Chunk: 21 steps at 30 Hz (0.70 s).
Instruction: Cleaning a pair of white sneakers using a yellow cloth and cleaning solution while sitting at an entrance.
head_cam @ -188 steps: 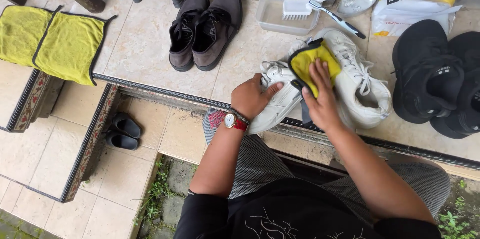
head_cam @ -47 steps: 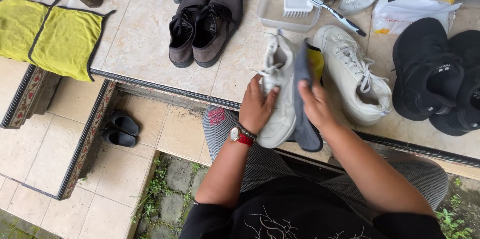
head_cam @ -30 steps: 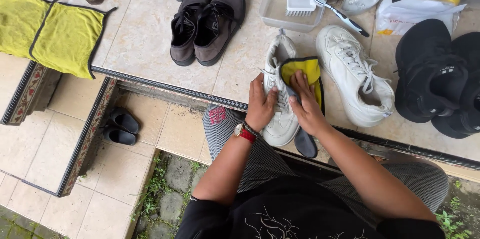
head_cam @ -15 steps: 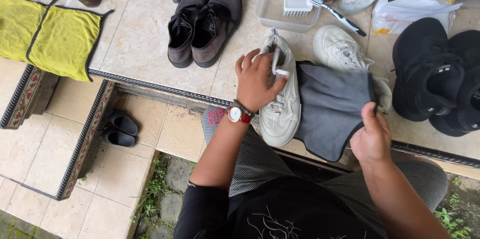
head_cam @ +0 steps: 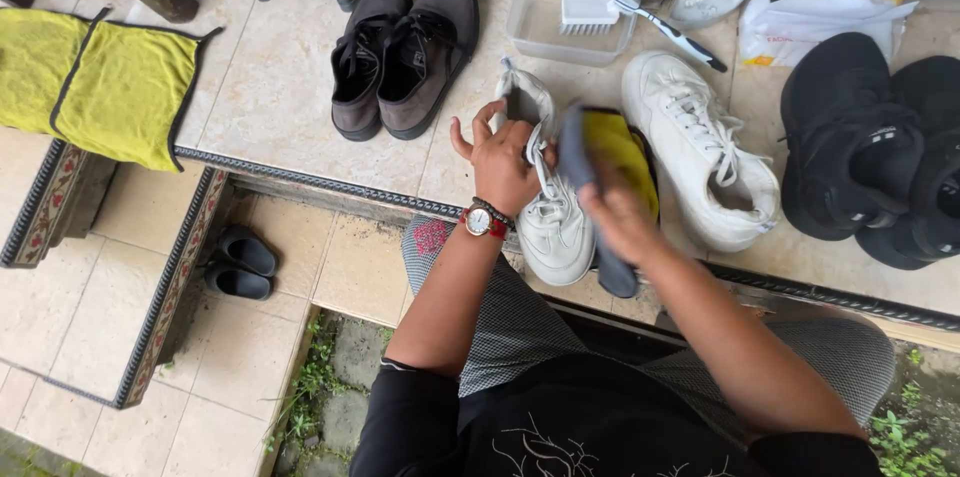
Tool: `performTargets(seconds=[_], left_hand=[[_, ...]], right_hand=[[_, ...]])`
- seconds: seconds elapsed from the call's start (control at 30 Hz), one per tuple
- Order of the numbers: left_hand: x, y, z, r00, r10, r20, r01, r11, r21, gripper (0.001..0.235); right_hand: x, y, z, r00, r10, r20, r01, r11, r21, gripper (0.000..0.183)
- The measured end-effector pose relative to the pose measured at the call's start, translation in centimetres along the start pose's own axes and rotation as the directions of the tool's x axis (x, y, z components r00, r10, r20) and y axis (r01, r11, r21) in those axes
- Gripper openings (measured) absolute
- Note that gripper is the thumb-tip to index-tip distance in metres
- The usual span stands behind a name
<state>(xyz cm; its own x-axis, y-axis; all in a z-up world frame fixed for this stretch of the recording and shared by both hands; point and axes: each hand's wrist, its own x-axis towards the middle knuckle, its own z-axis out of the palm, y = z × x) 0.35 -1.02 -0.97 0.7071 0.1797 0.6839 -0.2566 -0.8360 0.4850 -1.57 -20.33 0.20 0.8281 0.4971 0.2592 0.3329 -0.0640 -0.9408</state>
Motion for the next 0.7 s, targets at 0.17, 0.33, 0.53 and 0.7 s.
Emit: performTargets(seconds=[0.17,0.33,0.53,0.7], left_hand=[[0.4,0.1,-1.2,0.993,-0.106,-0.05,0.103,0.992,-0.066,0.023],[-0.7,-1.0,1.8,0.974,-0.195,-0.114,0.191,0.981,-0.047,0.022],[0.1,-0.1,2.0,0.949,-0.263,-0.172,0.267,0.964,0.003,0.024],[-0.4,-1.0,2.9,0.929,-0.302,-0.215,0.313,0.949,0.02,0.025]], right_hand=[[-4.2,1.6,0.1,0.999,0.034,0.042,-0.035,0.999,0.034,0.048],[-4.5,-3.0,-2.4,0.951,0.259,-0.169,-0.216,0.947,0.236,0.029],[-4.8,0.9,0.1,0.992,-0.129,0.003,0.129,0.986,-0.108,0.041],[-9.0,-0.2,-2.2,0.812,0.464,-0.354,-0.217,0.803,0.555,0.017]])
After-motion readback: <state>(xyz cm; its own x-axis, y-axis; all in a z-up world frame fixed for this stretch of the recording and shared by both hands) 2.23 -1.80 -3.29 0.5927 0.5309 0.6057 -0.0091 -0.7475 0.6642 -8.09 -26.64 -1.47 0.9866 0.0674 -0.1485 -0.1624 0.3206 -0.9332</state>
